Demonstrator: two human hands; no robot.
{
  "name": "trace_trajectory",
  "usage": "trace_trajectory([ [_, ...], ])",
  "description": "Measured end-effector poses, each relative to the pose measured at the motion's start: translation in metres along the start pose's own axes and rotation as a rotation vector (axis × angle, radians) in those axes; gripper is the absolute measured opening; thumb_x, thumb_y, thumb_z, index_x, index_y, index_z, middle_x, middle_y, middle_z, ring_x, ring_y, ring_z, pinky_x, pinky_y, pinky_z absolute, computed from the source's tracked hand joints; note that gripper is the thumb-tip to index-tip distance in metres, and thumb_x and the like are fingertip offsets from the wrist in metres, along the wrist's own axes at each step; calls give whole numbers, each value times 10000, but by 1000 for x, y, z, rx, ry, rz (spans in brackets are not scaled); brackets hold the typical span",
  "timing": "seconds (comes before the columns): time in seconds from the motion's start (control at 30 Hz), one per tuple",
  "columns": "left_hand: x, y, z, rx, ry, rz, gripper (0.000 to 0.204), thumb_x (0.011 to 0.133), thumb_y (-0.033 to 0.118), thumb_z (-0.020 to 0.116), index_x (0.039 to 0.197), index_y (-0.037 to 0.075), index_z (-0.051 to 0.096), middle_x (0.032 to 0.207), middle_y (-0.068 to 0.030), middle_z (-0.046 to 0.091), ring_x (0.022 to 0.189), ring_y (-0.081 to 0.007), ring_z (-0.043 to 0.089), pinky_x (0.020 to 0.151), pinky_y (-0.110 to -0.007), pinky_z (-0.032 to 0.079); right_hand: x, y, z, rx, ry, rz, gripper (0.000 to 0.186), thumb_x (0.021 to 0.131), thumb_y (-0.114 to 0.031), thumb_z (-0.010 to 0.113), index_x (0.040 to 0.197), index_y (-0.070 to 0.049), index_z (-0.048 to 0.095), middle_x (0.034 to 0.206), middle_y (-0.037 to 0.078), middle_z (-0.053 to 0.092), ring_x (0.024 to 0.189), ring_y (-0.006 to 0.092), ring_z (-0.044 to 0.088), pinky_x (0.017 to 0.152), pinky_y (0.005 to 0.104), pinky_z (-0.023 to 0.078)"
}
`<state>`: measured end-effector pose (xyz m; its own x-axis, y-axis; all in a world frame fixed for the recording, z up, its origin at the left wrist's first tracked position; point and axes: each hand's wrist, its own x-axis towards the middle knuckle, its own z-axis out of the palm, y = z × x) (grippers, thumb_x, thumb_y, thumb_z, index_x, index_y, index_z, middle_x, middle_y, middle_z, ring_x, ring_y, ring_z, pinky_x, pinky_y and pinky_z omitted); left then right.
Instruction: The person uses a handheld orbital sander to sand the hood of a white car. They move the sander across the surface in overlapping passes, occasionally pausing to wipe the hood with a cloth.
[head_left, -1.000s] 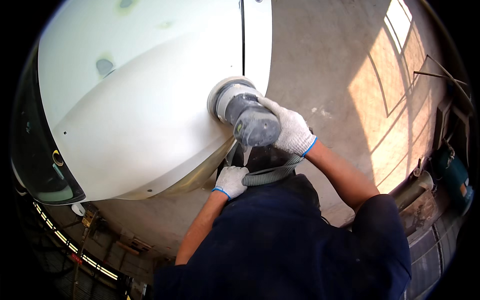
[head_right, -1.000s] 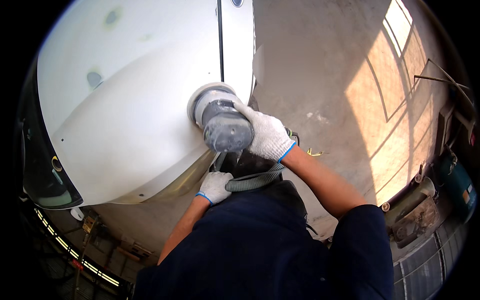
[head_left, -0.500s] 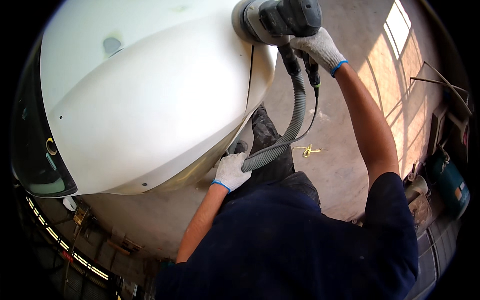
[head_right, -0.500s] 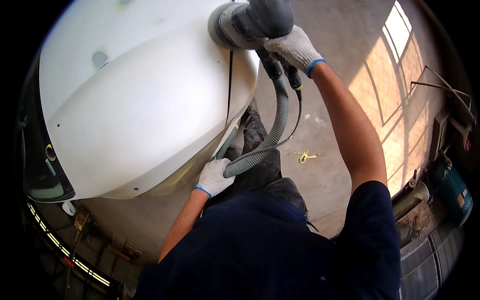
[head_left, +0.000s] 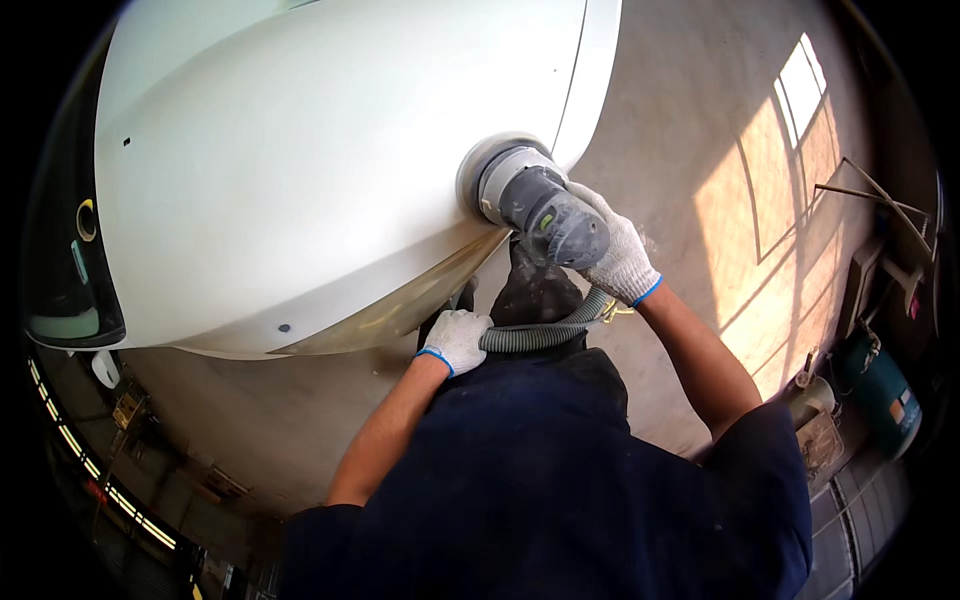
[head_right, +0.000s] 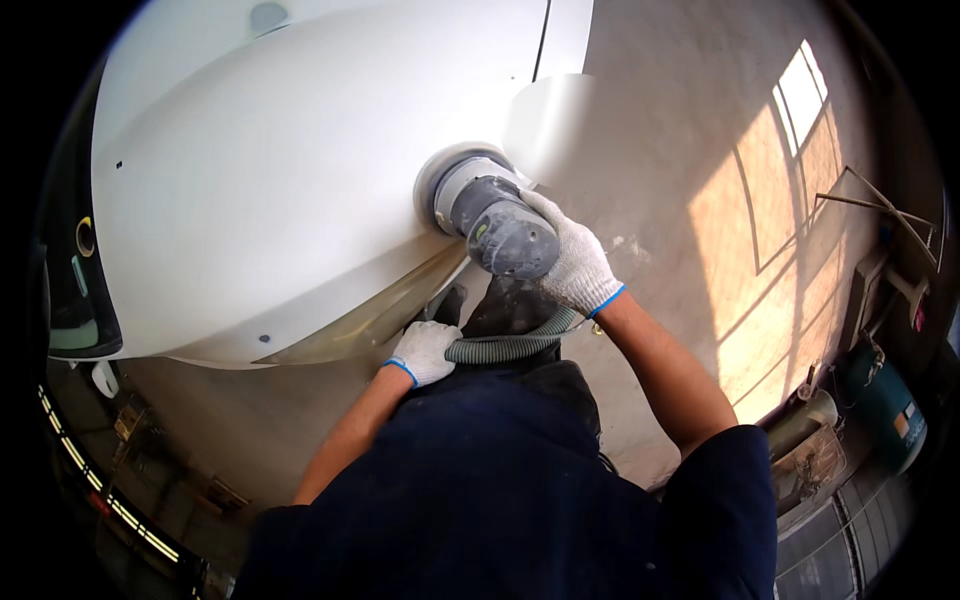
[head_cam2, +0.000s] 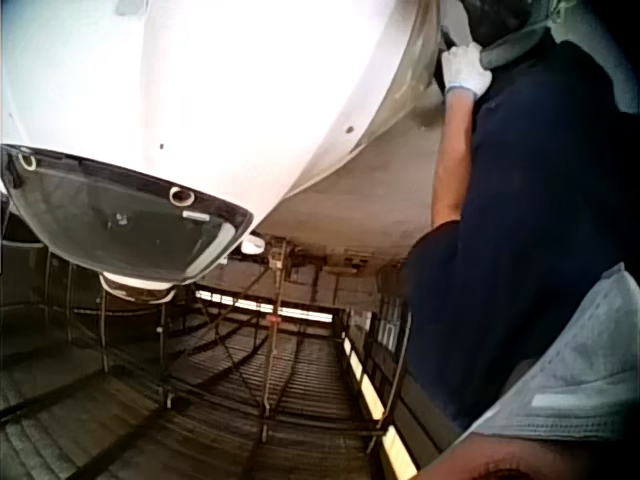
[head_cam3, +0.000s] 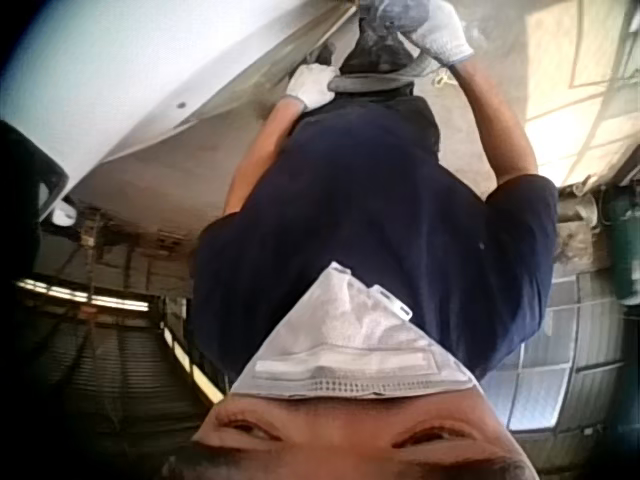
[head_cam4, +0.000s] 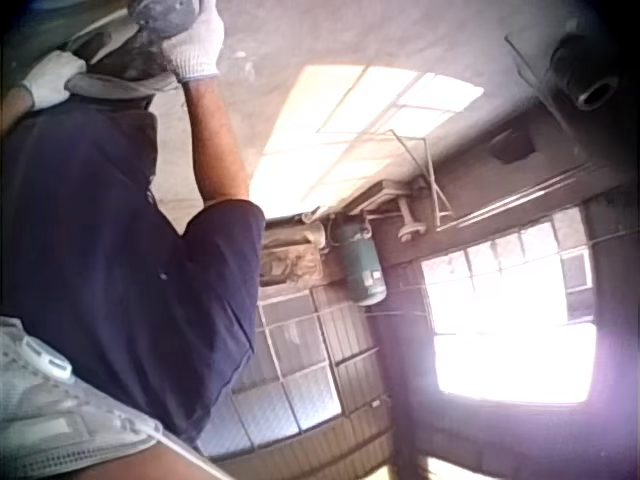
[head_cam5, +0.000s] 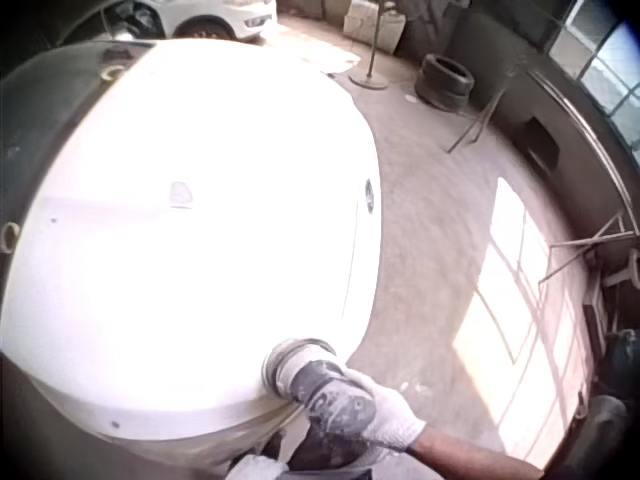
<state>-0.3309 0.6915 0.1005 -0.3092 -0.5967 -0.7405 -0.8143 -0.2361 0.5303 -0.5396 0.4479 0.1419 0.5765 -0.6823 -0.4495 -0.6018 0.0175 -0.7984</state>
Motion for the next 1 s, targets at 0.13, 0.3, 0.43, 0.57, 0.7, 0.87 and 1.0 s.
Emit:
trace_trajectory([
  [0.13, -44, -34, 35, -12, 64, 35, 275, 768, 180, 663, 1027, 102, 712, 1025, -150, 728, 1048, -352, 682, 940, -484, 513, -5, -61, 44, -201, -69, -8, 767, 786, -235, 816, 1472, -153, 482, 1197, 232, 708, 1119, 449, 671, 931, 499, 563],
  [0.3, -116, -96, 79, -105, 210, 68, 268, 778, 153, 667, 1038, 113, 714, 1058, -138, 727, 1102, -331, 677, 961, -456, 511, 0, -163, 136, -374, -56, -130, 582, 817, -148, 719, 1359, -45, 535, 1120, 274, 710, 1120, 462, 666, 937, 489, 553],
  [0.43, -156, -115, 119, -182, 403, 66, 326, 796, 120, 632, 1112, 105, 713, 1099, -136, 737, 1133, -311, 682, 967, -451, 521, 5, -236, 191, -491, -184, -207, 407, 822, -118, 702, 1184, 45, 613, 975, 256, 729, 953, 385, 735, 839, 420, 582],
  [0.57, -169, -132, 146, -369, 446, -25, 285, 797, 171, 671, 1067, 89, 707, 1094, -163, 729, 1106, -341, 685, 977, -473, 521, 26, -312, 271, -572, -253, -293, 181, 811, -133, 714, 880, 33, 699, 740, 83, 703, 677, 173, 660, 647, 346, 537],
  [0.7, -159, -122, 159, -583, 566, -94, 237, 820, 227, 678, 1019, 99, 700, 1013, -156, 731, 1023, -373, 707, 923, -492, 553, 57, -376, 318, -678, -299, -330, 154, 811, -196, 747, 808, -46, 712, 695, 21, 683, 601, 103, 627, 528, 271, 473],
  [0.87, -136, -124, 172, -673, 847, -138, 233, 808, 225, 675, 1005, 99, 687, 944, -201, 720, 935, -411, 715, 882, -520, 561, 101, -412, 349, -808, -338, -454, 175, 829, -272, 717, 782, -104, 702, 649, -7, 652, 570, 49, 593, 479, 207, 383],
  [1.0, -127, -120, 177, -666, 894, -181, 250, 811, 229, 677, 1026, 102, 700, 977, -199, 730, 962, -412, 711, 891, -513, 561, 74, -407, 358, -822, -356, -458, 165, 830, -254, 720, 778, -99, 700, 660, 2, 659, 565, 60, 589, 481, 218, 388],
])
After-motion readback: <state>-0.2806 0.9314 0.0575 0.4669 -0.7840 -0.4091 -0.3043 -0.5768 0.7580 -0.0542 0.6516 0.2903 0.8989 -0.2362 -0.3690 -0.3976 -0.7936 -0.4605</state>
